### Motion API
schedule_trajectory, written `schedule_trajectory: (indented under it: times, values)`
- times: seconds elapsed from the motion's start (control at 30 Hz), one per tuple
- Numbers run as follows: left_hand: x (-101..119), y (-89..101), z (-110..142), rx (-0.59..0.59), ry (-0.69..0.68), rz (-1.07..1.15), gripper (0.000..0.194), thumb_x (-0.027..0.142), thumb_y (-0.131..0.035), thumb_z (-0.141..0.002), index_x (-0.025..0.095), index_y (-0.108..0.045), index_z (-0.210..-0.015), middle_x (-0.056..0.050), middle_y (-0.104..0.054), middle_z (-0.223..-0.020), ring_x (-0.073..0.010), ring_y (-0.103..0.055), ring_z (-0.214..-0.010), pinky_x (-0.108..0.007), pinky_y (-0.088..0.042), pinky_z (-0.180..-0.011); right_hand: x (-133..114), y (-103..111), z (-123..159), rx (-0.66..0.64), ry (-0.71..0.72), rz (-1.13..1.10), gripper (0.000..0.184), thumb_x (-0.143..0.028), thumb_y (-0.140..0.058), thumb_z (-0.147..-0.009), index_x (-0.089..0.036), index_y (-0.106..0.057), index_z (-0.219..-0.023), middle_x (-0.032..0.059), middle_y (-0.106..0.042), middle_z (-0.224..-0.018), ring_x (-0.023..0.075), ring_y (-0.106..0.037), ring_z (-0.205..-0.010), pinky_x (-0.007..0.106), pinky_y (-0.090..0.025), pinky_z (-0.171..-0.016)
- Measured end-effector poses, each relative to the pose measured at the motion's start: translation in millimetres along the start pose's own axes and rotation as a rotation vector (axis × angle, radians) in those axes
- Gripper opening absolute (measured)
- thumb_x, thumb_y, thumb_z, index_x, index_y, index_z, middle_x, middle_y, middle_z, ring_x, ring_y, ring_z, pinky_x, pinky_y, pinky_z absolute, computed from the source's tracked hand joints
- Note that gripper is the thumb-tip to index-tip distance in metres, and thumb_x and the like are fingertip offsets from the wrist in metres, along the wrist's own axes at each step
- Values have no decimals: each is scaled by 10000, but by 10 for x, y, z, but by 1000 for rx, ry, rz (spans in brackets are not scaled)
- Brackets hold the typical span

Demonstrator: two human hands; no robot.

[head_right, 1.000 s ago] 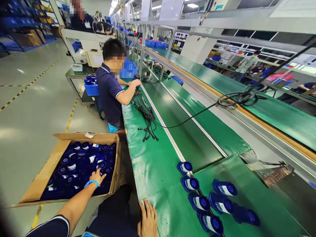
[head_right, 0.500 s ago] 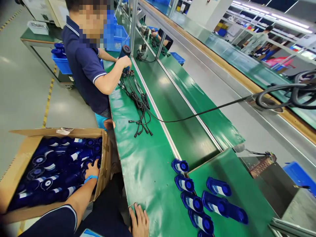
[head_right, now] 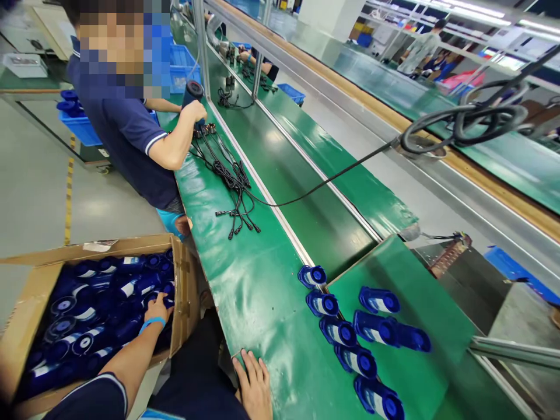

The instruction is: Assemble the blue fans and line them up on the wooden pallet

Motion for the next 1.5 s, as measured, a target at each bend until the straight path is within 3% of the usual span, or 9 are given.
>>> schedule_trajectory:
  times: [0.2, 0.4, 0.5, 0.6, 0.8, 0.97, 1.1, 1.27, 1.5]
  values:
    - [-368, 433, 301, 96, -144, 20, 543, 448, -612, -811, 201, -511, -1285, -162, -567, -1247, -323, -607, -1179, -446, -519, -963, -88, 110, -92, -76, -44, -93, 1048, -4, -507, -670, -506, -231, -1549, -32, -471, -1519, 283, -496, -1373, 538, -467, -1102]
    - [-635, 1290, 694, 383, -565, 19, 621, 665, -537, -730, 234, -561, -1177, -114, -620, -1139, -361, -571, -1198, -513, -473, -1058, -189, 271, -265, -69, -101, -228, 863, -80, -582, -646, -453, -505, -1420, -1, -542, -1479, 309, -507, -1364, 516, -393, -1158]
    - [-240, 1746, 888, 432, -823, -59, 590, 661, -522, -777, 263, -573, -1210, -100, -601, -1215, -346, -578, -1197, -514, -453, -1086, -211, 405, -342, 5, -99, -341, 721, -193, -638, -711, -375, -525, -1399, 39, -598, -1416, 309, -552, -1312, 505, -417, -1136]
    - [569, 1992, 1115, 329, -1105, -182, 475, 573, -560, -838, 295, -610, -1220, -88, -573, -1310, -316, -577, -1202, -482, -459, -1080, -215, 586, -414, 157, -168, -434, 554, -252, -585, -854, -278, -504, -1402, 83, -622, -1352, 258, -577, -1267, 439, -460, -1098]
    - [2390, 1675, 1401, -66, -1495, -558, 476, 224, -688, -781, 360, -645, -1235, -39, -533, -1424, -299, -554, -1161, -452, -446, -1055, -51, 1174, -803, 375, -315, -423, 481, -272, -553, -920, -228, -490, -1395, 109, -583, -1355, 247, -530, -1289, 433, -443, -1112]
    - [3300, 1128, 1476, -338, -1662, -703, 510, 123, -739, -672, 369, -688, -1116, -25, -573, -1372, -305, -545, -1171, -448, -447, -1044, 280, 1594, -1222, 408, -374, -321, 497, -262, -565, -922, -255, -474, -1411, 88, -556, -1369, 233, -507, -1285, 420, -439, -1106]
    - [3612, 914, 1422, -402, -1762, -754, 442, 148, -679, -740, 347, -680, -1134, -59, -553, -1404, -296, -562, -1178, -442, -483, -1009, 531, 1708, -1462, 323, -413, -255, 405, -236, -526, -953, -276, -537, -1356, 60, -546, -1389, 226, -521, -1245, 412, -445, -1082]
    - [3689, 990, 1378, -373, -1942, -770, 765, 274, -784, -628, 305, -551, -1356, -106, -410, -1525, -354, -529, -1253, -471, -474, -1039, 748, 1799, -1738, 178, -382, -197, 464, -142, -447, -950, -314, -542, -1370, 11, -510, -1470, 205, -494, -1262, 384, -438, -1077]
    - [3612, 937, 1256, -308, -1787, -502, 668, 214, -512, -816, 248, -435, -1479, -107, -512, -1392, -274, -519, -1228, -417, -403, -1109, 934, 1794, -2090, -46, -331, -109, 714, -112, -583, -836, -339, -414, -1491, 30, -296, -1635, 271, -264, -1484, 475, -380, -1124]
Point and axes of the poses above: each hand's wrist, its own z-axis away from the middle knuckle, its own y-axis out of the back of the hand, x = y × z, the point moved 1 cm from there along -z, towards the middle knuckle
